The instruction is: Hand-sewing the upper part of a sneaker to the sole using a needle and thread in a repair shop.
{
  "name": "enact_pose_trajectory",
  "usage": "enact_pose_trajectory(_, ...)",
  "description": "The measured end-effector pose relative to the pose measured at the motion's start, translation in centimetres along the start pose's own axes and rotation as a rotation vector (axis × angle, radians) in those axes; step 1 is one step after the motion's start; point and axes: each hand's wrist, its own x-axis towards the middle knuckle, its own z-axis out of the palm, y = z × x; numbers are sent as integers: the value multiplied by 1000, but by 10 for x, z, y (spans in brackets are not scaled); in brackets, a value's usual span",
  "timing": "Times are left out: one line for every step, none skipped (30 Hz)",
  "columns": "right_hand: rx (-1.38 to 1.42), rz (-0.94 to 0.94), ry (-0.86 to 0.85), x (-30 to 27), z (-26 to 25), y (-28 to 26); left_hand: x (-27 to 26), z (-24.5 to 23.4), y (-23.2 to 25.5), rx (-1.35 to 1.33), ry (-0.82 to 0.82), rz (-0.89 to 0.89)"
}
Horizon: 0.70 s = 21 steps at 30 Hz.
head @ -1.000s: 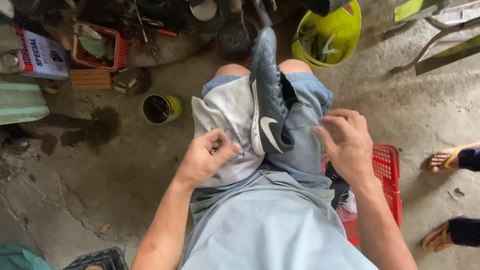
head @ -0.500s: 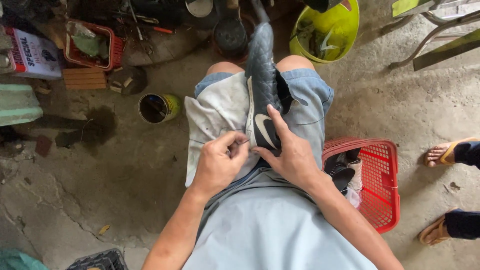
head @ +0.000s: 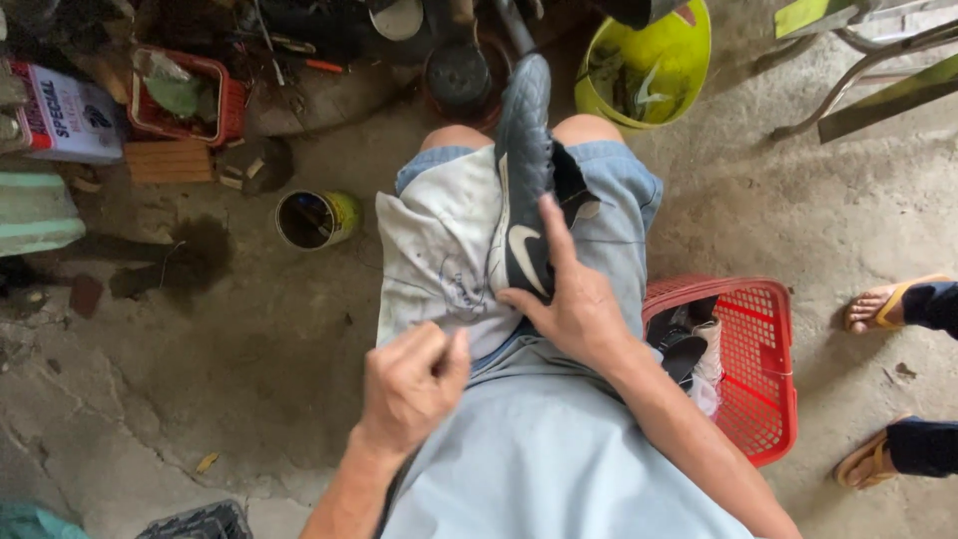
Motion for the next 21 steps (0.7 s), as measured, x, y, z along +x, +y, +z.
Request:
enact_pose_trajectory(3,1,-6,-4,-6,-3,-5,-3,-4,2,-2,-6)
enact_pose_trajectory(40,100,-3,-6,-13,-8,-8,-6,-10,127,-26,-61)
enact_pose_trajectory(78,199,-2,-8,-20,-12,-10,-11,-15,251,-49,-117)
enact_pose_trajectory(77,193,-3,-12,-22,-7,-10,-11,-18,254,-44,-118)
enact_pose_trajectory(128,121,196,-16,-24,-1,-10,-11,-21,357,-64,-181)
enact_pose_trajectory(177,51,392,-21,-25,6,-12,-10,-23,456,-88,-246)
enact_pose_trajectory(175,51,389,-16,-33,3,-12,-8,-23,454,-87,-250)
enact_pose_trajectory(136,34,305,-12,-40,0,-11,-7,-24,437,-252,-313)
enact_pose_trajectory(98,17,221,-9,-48,-2,-10,-5,-24,418,-418,-375)
enact_pose_trajectory(100,19,227,-2,-50,2,-9,-4,-20,419,-421,-368)
enact_pose_trajectory(-69,1,86,5,-52,6,-7,-3,-17,413,-386,-318)
enact_pose_trajectory(-238,-18,-64,12,-54,10,-7,-2,-12,405,-351,-274)
enact_pose_trajectory(-237,-16,-63,13,-58,8,-4,-2,-9,405,-352,-273)
enact_pose_trajectory(-279,30,-111,14,-62,6,-1,-2,-5,424,-291,-217)
enact_pose_trajectory(-322,75,-158,16,-66,4,1,-2,-2,442,-230,-160)
enact_pose_trajectory(-322,73,-158,11,-64,9,3,1,-1,444,-227,-161)
enact_pose_trajectory(-373,78,-94,7,-62,15,6,3,0,463,-216,-141)
enact_pose_trajectory(-422,87,-33,1,-59,21,7,6,1,480,-210,-123)
enact_pose_trajectory(-421,88,-37,-5,-54,33,8,8,1,480,-213,-126)
enact_pose_trajectory(-349,-48,58,-12,-50,45,9,10,1,487,-189,-111)
enact_pose_trajectory(-275,-182,153,-19,-46,57,11,13,1,494,-166,-96)
